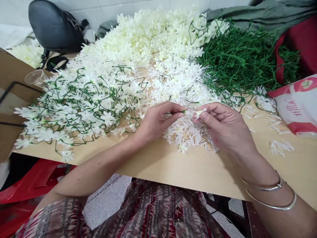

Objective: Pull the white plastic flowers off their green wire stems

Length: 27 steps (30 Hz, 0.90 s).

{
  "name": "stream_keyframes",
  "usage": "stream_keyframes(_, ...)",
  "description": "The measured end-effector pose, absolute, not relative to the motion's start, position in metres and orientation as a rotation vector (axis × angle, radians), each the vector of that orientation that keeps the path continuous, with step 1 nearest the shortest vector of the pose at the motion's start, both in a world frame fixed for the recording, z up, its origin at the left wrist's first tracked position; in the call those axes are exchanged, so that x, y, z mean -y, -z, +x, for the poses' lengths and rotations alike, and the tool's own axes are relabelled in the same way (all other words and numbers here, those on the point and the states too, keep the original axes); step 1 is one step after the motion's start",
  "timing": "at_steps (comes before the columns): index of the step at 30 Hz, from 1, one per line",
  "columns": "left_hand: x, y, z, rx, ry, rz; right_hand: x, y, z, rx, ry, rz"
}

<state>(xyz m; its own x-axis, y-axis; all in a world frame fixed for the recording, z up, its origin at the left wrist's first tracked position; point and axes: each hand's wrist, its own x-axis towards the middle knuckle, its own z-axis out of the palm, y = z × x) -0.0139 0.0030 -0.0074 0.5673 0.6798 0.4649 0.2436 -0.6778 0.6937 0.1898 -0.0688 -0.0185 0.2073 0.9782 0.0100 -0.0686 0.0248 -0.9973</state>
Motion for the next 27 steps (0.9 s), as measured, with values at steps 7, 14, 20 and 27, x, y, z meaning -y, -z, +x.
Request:
stream_keyframes(7, 0.005, 0.017, -0.014, -0.777, -0.945, 2.08, 0.068, 0.019, 0.191, 1.072, -1.176, -1.243)
stream_keyframes(14, 0.008, 0.013, -0.013, -0.725, -0.914, 2.081, 0.071, 0.018, 0.189, 1.124, -1.201, -1.268)
stream_keyframes(20, 0.006, 0.018, -0.013, -0.66, -0.942, 2.122, 0.072, 0.019, 0.189, 1.163, -1.156, -1.29)
stream_keyframes(27, 0.006, 0.022, -0.015, -0.623, -0.955, 2.225, 0.073, 0.012, 0.187, 1.222, -1.14, -1.338)
